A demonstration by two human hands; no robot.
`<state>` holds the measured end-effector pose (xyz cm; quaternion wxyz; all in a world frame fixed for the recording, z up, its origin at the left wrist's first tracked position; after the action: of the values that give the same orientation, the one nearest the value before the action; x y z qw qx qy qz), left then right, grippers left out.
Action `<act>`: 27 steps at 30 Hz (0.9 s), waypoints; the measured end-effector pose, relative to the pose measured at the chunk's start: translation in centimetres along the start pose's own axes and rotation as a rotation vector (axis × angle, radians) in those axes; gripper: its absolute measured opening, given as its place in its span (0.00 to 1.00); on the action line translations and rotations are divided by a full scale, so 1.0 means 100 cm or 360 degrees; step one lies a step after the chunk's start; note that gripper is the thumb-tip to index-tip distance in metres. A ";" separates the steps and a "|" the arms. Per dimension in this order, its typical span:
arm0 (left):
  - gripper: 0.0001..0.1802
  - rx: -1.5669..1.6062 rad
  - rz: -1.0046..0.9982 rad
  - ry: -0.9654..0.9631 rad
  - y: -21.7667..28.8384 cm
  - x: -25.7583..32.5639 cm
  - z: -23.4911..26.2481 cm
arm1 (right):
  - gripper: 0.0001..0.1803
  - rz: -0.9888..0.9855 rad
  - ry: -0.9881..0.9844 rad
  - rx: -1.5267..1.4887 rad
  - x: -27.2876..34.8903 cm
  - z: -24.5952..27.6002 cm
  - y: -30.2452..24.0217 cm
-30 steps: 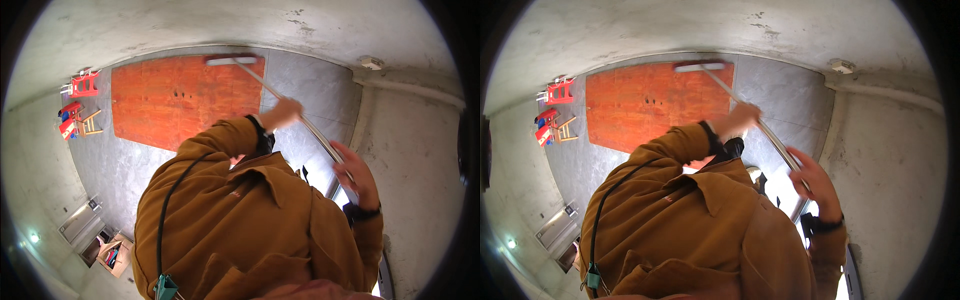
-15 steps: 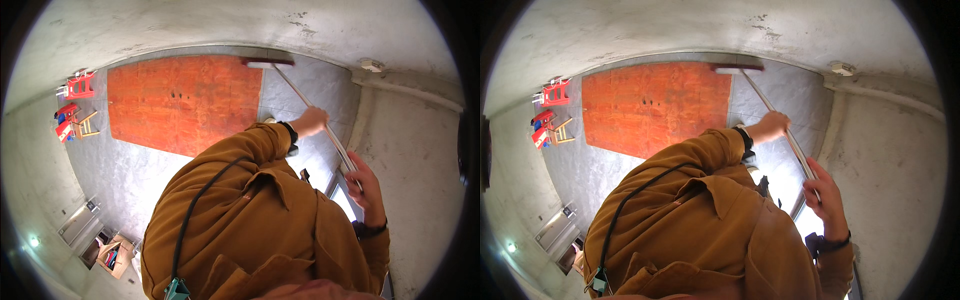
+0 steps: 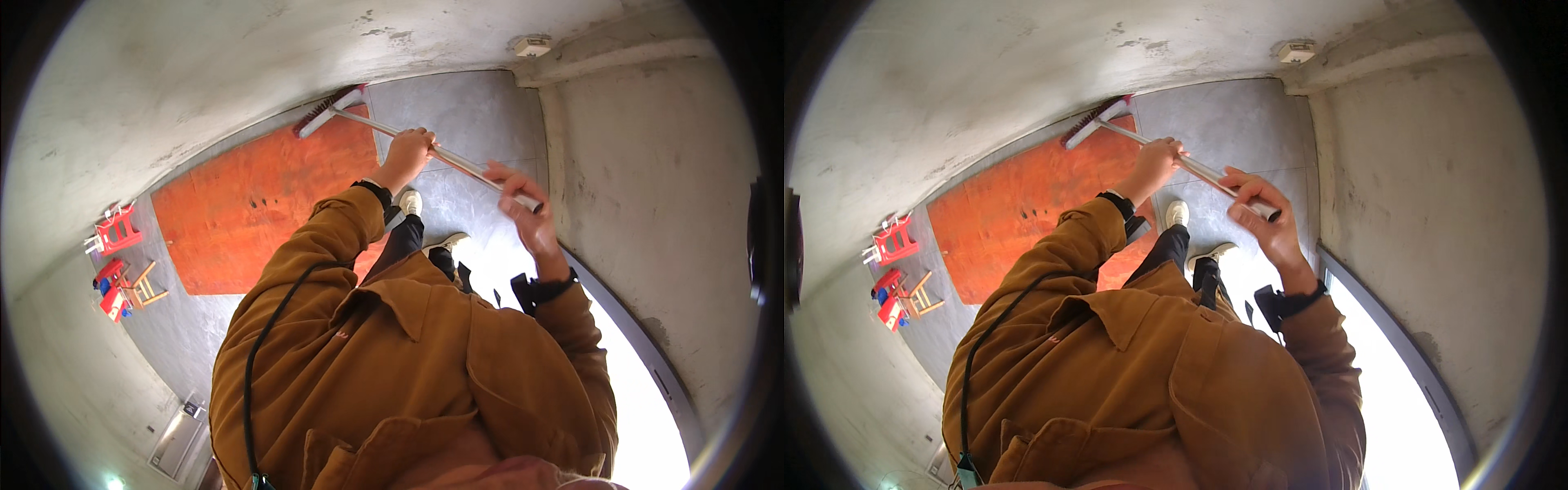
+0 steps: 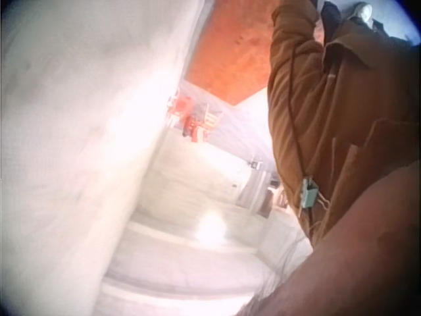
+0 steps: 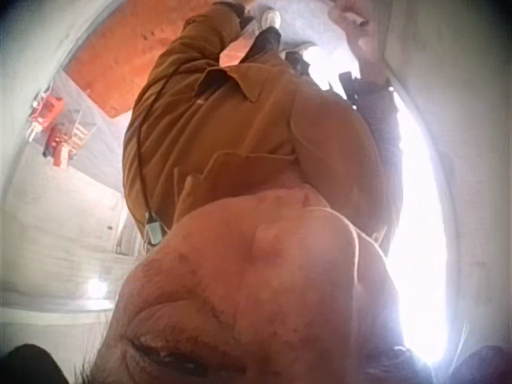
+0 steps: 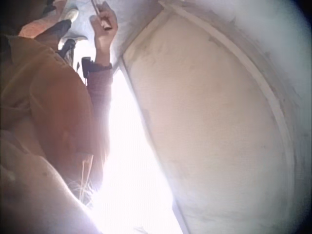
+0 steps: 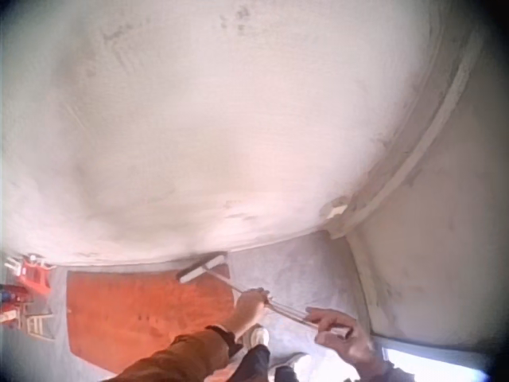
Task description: The person sweeps a tiled floor using a long-handled broom, moving debris toward a corner. They briefly lift and reposition a red mat to sweep underneath it, then continue sweeping the remaining floor area.
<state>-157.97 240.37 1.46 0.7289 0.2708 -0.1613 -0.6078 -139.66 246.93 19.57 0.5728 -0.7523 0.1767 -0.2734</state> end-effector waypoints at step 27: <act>0.14 0.0006 0.0032 -0.0420 0.209 -0.097 -0.194 | 0.08 0.0319 0.0625 0.0239 0.130 0.192 0.033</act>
<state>-132.36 256.05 -0.77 0.7068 0.1882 -0.2596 -0.6305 -117.51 253.20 15.41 0.6060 -0.6186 0.3378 -0.3687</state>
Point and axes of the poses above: each hand's wrist, its own x-axis away from the middle knuckle, its own z-axis out of the back of the hand, y = z × x, the point moved 5 cm from there along -x, towards the middle knuckle, and after that the axes turned 2 degrees about -z, right-handed, at the moved point
